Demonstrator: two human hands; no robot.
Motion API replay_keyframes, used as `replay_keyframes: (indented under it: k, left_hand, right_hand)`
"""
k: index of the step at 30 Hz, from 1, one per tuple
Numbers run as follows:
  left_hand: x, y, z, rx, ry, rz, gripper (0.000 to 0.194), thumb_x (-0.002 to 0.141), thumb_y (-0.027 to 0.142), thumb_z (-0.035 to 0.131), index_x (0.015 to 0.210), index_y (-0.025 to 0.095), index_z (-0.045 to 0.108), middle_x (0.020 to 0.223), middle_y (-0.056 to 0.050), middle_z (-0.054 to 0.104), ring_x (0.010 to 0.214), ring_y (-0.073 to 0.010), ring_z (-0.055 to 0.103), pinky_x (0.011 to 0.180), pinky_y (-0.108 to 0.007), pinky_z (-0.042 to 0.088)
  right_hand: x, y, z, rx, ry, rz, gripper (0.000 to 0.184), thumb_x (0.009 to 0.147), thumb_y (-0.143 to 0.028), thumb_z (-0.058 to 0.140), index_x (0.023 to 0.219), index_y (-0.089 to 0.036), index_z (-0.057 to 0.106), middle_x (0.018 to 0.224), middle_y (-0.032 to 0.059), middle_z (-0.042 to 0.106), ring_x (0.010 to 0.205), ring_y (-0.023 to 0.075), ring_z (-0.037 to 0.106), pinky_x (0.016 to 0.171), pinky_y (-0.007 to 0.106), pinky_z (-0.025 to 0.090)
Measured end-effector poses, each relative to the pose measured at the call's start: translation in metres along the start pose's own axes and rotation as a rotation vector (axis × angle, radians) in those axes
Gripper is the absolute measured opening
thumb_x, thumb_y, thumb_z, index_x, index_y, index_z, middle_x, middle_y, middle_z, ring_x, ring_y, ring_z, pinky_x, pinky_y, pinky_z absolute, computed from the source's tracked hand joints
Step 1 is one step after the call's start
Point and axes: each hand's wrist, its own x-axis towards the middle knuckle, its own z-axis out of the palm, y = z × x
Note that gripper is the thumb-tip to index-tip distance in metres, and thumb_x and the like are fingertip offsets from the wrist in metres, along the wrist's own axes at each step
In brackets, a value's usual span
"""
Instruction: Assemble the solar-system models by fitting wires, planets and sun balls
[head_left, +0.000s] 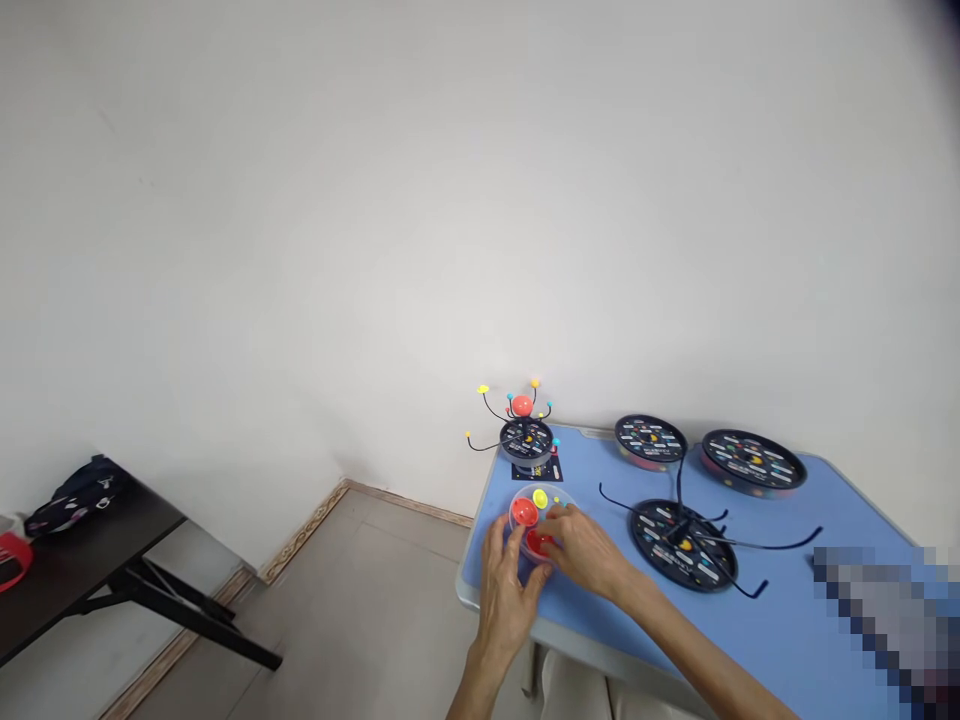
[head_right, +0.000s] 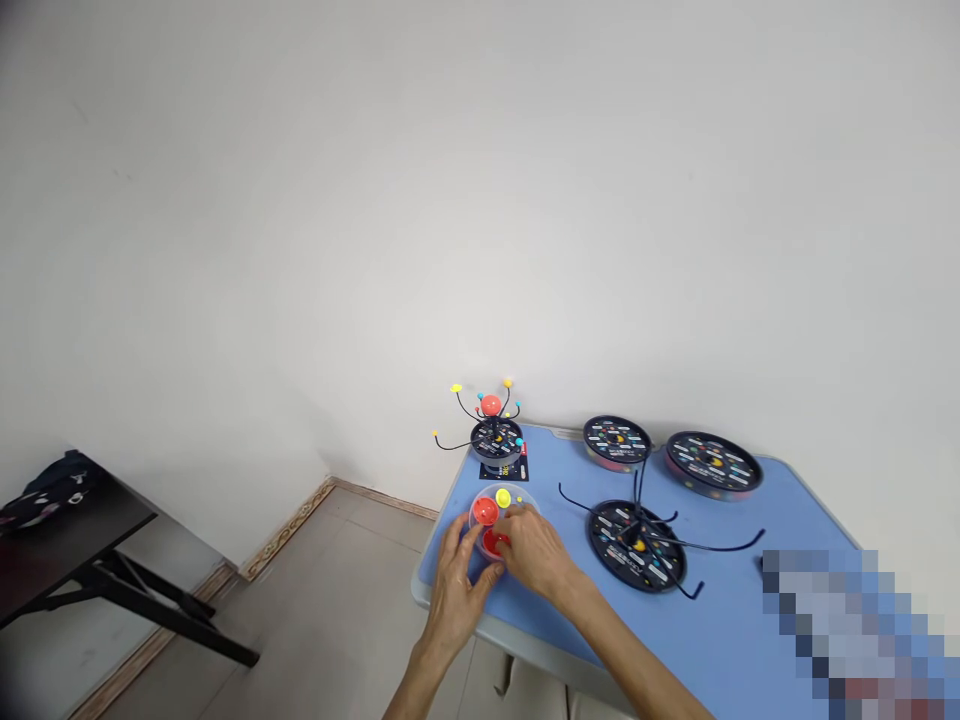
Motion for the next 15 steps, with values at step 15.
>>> replay_keyframes:
  k: [15]
  left_hand:
    - [-0.002, -0.024, 0.012, 0.104, 0.141, 0.156, 0.041, 0.093, 0.036, 0.054, 0.130, 0.021, 0.063, 0.142, -0.015, 0.054, 0.131, -0.0319, 0.050, 0.106, -0.053, 0.045]
  right_hand:
    - [0.045, 0.000, 0.001, -0.261, -0.065, 0.139, 0.024, 0.095, -0.031, 0.063, 0.115, -0.018, 0.064, 0.118, 0.0073, 0.066, 0.104, 0.0222, 0.065, 0.089, 0.043, 0.054]
